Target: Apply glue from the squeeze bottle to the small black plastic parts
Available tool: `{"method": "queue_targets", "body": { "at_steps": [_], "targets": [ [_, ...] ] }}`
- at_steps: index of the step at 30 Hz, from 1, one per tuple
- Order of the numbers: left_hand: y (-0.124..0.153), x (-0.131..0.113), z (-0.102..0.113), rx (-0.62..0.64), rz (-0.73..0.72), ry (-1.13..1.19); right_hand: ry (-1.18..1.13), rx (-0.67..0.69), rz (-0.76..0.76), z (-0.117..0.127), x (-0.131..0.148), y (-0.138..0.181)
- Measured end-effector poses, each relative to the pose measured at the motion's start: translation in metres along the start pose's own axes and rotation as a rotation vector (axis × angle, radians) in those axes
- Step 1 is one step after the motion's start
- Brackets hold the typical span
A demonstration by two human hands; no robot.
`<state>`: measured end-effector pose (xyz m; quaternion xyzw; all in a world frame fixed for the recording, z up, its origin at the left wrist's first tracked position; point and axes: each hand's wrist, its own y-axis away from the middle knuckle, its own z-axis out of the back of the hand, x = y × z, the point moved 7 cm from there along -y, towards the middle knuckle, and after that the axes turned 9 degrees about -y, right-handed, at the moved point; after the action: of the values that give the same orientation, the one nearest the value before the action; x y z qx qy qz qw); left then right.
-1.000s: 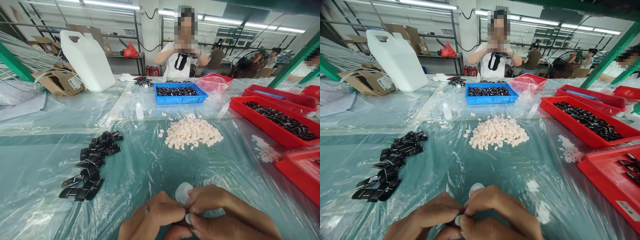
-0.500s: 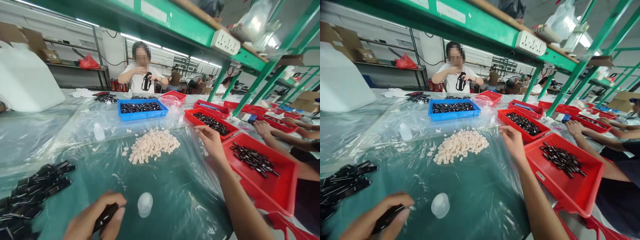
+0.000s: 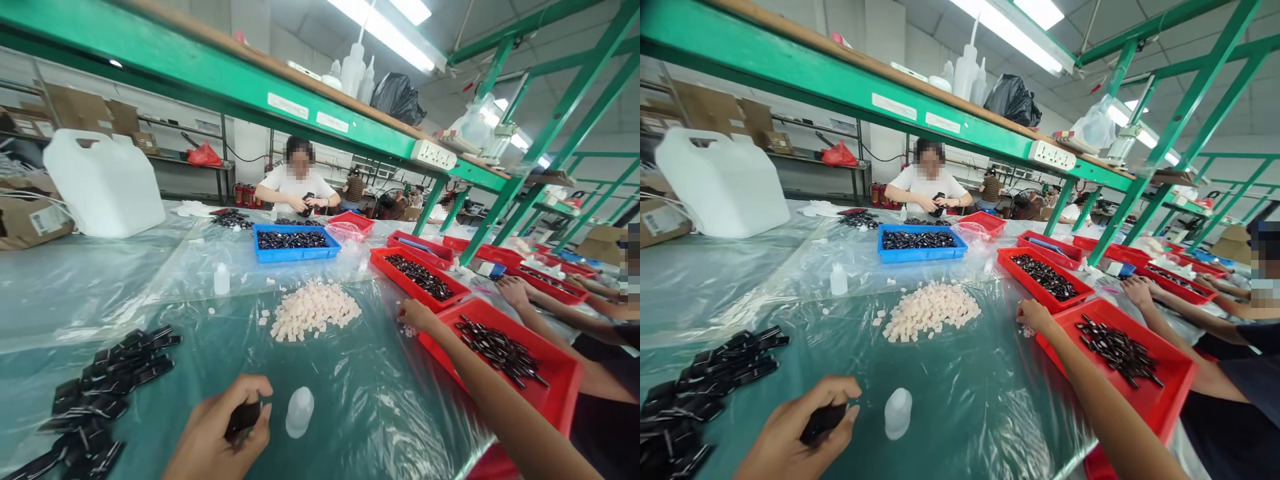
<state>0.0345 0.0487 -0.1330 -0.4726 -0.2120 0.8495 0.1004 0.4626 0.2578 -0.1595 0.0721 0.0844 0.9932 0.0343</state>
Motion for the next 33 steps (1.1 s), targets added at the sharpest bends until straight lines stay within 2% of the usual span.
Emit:
{"method": "queue_targets", "body": {
  "at_steps": [8, 12, 15, 21, 24, 27, 33],
  "targets": [
    [0.000, 0.003, 0.000, 0.012, 0.087, 0.096, -0.139, -0.093, 0.193, 0.005, 0.017, 0.011],
    [0.003, 0.002, 0.003, -0.007, 0.142, 0.133, -0.324, -0.168, 0.341, 0.016, 0.043, 0.026],
    [0.008, 0.001, 0.008, -0.020, 0.154, 0.134, -0.527, -0.186, 0.521, 0.022, 0.094, 0.047],
    [0.005, 0.000, 0.018, -0.047, 0.101, 0.081, -0.903, -0.105, 0.926, 0.030, 0.236, 0.121],
    [-0.002, -0.001, 0.016, -0.054, 0.059, 0.092, -1.012, -0.113, 1.048, 0.032, 0.272, 0.155],
    [-0.004, 0.002, 0.013, -0.067, 0.043, 0.107, -1.054, -0.153, 1.104, 0.027, 0.281, 0.174],
    [-0.002, 0.010, 0.006, -0.027, 0.055, 0.147, -1.050, -0.330, 1.099, 0.013, 0.271, 0.190]
  ]
}}
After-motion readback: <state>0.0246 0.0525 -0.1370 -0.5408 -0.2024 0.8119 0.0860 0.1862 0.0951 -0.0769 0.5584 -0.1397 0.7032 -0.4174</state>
